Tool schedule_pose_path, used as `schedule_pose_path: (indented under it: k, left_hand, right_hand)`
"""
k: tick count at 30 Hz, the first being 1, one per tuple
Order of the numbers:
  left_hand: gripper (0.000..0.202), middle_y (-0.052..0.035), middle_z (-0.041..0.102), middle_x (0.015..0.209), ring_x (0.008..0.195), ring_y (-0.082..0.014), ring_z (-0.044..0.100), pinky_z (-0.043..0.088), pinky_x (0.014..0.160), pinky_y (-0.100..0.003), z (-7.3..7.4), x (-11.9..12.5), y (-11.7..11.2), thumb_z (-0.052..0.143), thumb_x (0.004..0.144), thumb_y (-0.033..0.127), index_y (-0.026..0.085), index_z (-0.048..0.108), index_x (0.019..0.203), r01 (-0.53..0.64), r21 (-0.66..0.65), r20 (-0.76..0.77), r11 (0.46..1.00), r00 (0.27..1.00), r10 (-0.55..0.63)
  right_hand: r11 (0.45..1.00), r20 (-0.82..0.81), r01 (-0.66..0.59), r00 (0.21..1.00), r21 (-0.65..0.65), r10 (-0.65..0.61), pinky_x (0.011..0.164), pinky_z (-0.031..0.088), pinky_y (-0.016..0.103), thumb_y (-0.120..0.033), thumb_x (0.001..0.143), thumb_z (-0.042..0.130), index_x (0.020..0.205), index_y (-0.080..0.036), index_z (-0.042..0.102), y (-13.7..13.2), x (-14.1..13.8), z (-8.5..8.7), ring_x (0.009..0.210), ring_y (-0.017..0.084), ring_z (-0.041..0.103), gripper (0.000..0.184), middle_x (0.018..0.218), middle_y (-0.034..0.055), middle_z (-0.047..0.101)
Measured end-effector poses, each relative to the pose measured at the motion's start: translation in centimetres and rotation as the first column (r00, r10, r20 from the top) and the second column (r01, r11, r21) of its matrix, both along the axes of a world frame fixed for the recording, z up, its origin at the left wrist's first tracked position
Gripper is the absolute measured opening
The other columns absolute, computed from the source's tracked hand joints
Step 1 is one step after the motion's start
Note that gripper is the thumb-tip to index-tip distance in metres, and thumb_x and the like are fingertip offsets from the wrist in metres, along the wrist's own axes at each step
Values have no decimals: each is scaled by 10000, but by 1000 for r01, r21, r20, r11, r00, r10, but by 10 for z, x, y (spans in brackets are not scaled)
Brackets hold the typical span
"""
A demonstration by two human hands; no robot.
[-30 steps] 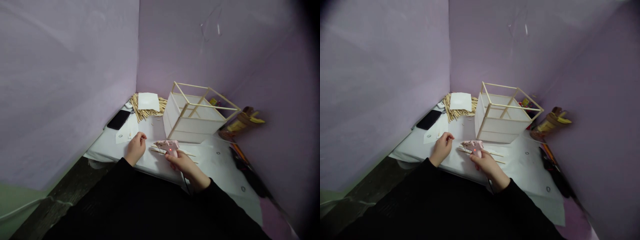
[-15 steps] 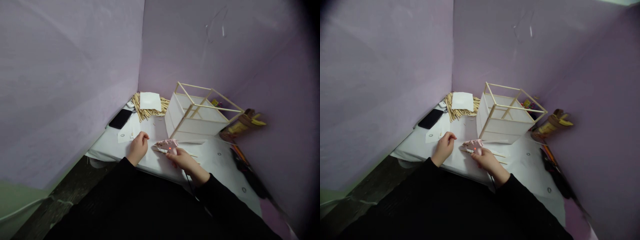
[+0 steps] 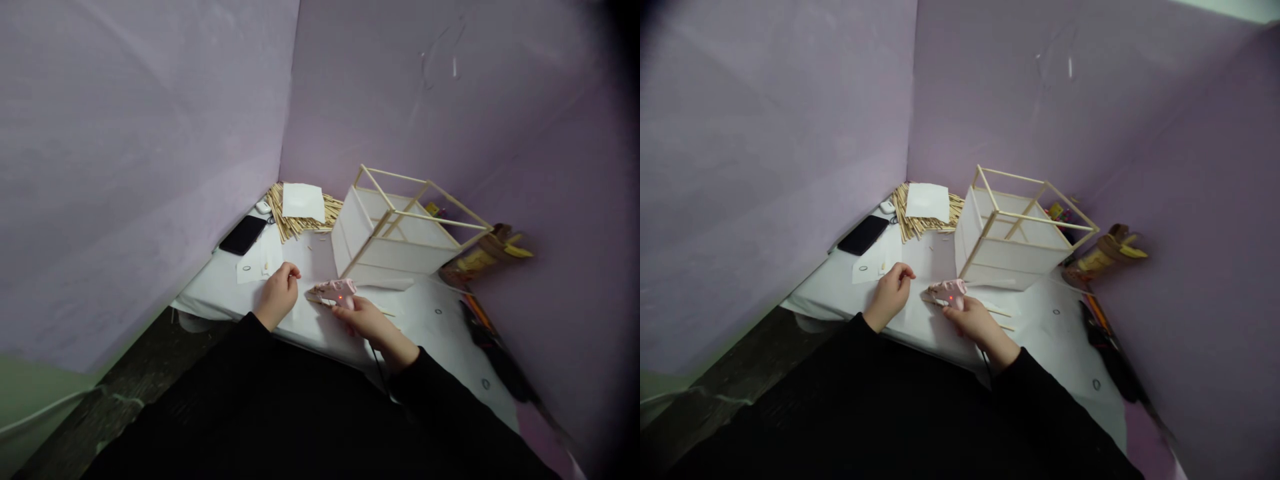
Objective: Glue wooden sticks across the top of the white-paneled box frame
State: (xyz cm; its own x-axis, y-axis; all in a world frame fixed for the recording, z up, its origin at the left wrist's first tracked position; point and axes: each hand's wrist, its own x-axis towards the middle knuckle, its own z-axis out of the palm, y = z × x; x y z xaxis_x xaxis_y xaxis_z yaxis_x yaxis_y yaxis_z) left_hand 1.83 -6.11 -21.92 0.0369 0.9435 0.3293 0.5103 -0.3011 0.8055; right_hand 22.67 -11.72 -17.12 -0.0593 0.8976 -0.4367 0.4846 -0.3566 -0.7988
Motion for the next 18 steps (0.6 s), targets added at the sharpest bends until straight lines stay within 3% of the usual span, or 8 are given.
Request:
schedule_pose_path:
  k: [11, 15, 18]
  left_hand:
    - [189, -15, 673, 858, 797, -194, 647, 476, 763, -314, -1, -1, 0, 457, 855, 59, 227, 537, 885, 1, 7, 1, 1000, 1000, -1]
    - [184, -14, 671, 856, 787, -191, 645, 478, 761, -313, -1, -1, 0, 457, 859, 64, 227, 537, 887, 4, 10, 2, 1000, 1000, -4]
    - [185, -14, 668, 854, 783, -189, 643, 480, 763, -314, -1, 0, 0, 455, 858, 62, 226, 536, 889, 6, 10, 4, 1000, 1000, -6]
  right_hand:
    - [1000, 26, 18, 1000, -11, -18, 442, 290, 241, -374, 811, 673, 898, -153, 700, 1, 2, -3, 414, 109, 426, 240, 449, -57, 484]
    - [1000, -22, 17, 1000, 24, -16, 439, 302, 245, -398, 791, 670, 966, -156, 701, 1, 8, -14, 419, 118, 440, 300, 470, -59, 487]
    - [999, -49, 12, 999, 50, -10, 439, 315, 250, -435, 766, 677, 909, -169, 683, 1, 14, -23, 422, 121, 449, 302, 485, -57, 489]
